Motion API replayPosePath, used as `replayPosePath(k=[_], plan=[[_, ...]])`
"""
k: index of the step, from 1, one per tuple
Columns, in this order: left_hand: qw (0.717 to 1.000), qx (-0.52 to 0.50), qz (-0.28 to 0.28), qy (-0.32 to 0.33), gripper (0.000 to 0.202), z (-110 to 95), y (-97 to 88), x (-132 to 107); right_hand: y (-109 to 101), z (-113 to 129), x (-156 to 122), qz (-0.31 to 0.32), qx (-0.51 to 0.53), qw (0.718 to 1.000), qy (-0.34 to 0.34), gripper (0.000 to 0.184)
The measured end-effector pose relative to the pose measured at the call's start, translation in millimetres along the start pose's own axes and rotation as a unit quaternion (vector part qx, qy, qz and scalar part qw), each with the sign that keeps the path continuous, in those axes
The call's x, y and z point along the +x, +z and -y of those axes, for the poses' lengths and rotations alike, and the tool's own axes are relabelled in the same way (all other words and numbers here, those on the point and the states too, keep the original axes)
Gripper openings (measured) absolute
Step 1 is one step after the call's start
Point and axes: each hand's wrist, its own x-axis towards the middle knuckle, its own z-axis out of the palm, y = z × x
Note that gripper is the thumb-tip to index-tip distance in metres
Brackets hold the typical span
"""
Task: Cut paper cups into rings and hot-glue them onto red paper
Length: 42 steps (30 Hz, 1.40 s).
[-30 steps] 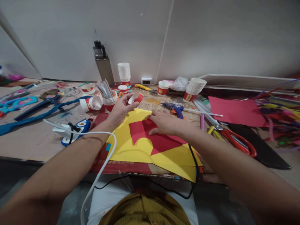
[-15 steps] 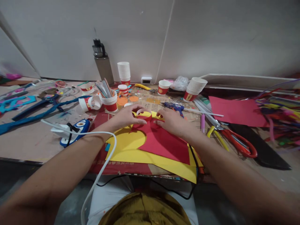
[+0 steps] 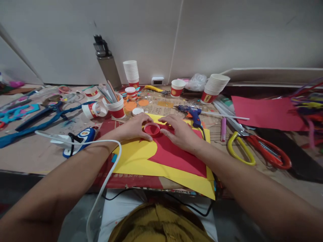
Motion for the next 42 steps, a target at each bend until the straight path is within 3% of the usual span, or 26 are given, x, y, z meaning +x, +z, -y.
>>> replayPosePath(k=[5, 9, 14, 23, 30, 36, 42], plan=[[0.999, -0.032, 0.000, 0.008, 0.069, -0.4, -3.2, 0.9, 5.0, -2.1, -1.1, 0.029, -0.006, 0.999, -0.042, 0.024], [0.994, -0.112, -0.010, -0.009, 0.049, 0.4, -9.3, 2.3, 7.3, -4.0, -1.1, 0.035, -0.023, 0.999, -0.035, 0.023], [0.997, -0.066, -0.040, 0.021, 0.042, 5.6, -10.2, 2.8, 7.5, -3.2, -0.3, 0.033, -0.025, 0.998, -0.037, 0.022], [0.995, -0.091, -0.024, 0.011, 0.036, 5.7, -5.5, -0.6, 6.4, -2.1, 0.3, 0.039, -0.025, 0.998, -0.046, 0.020], [0.993, -0.111, -0.043, 0.024, 0.052, 14.2, 1.3, -3.4, 6.0, -1.4, 0.9, 0.050, -0.019, 0.998, -0.042, 0.018], [0.993, -0.100, -0.043, 0.043, 0.042, 7.7, 0.9, -3.3, 6.6, -3.2, 0.7, 0.047, -0.029, 0.997, -0.045, 0.019], [0.989, -0.134, -0.051, 0.036, 0.047, 9.1, 3.2, -3.7, 5.2, -1.0, 1.3, 0.051, -0.031, 0.997, -0.045, 0.018]])
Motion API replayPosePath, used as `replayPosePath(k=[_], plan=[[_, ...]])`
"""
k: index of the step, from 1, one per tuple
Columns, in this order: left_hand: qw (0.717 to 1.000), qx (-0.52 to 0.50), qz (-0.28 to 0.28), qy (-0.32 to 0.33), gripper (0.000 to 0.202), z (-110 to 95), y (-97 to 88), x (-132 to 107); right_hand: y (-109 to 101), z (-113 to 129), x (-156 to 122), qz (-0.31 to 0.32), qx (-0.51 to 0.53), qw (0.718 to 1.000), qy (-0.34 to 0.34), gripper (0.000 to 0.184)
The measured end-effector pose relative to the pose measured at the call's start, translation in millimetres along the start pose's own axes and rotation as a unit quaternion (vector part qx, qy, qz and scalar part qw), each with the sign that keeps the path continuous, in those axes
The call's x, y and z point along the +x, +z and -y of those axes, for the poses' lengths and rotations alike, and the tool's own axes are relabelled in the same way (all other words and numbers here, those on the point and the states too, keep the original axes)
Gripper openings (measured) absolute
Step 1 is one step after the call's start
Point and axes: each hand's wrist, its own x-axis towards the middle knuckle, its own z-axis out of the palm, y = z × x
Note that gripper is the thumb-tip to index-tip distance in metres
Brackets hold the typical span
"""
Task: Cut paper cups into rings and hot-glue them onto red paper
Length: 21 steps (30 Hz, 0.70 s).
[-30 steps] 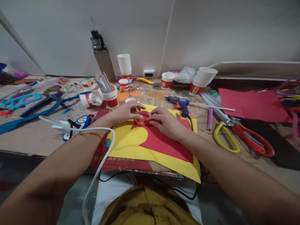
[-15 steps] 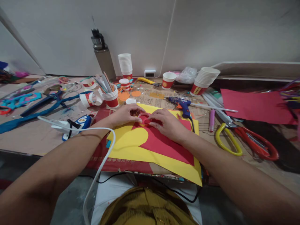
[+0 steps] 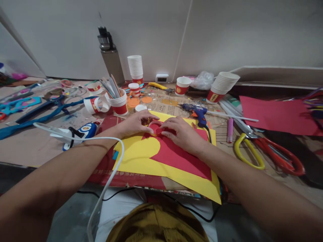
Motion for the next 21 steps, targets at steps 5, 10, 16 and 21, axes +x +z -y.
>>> replayPosePath(k=[5, 10, 16, 21], plan=[[0.999, 0.006, 0.020, 0.027, 0.045, 3.4, -1.1, 1.5, -1.6, 2.3, 0.5, 0.013, -0.007, 1.000, 0.012, 0.018], [1.000, 0.016, 0.025, -0.006, 0.047, -0.5, -2.0, 1.0, -2.1, 3.2, -1.0, -0.013, -0.002, 1.000, 0.023, 0.025], [0.999, 0.002, 0.034, -0.032, 0.051, -2.3, -1.0, -0.6, -25.1, -5.1, 0.2, -0.098, -0.007, 0.994, 0.056, 0.026], [0.999, 0.017, 0.035, -0.017, 0.049, -0.2, -1.7, -0.2, -65.5, -25.8, -11.2, -0.183, -0.173, 0.944, 0.215, 0.031]])
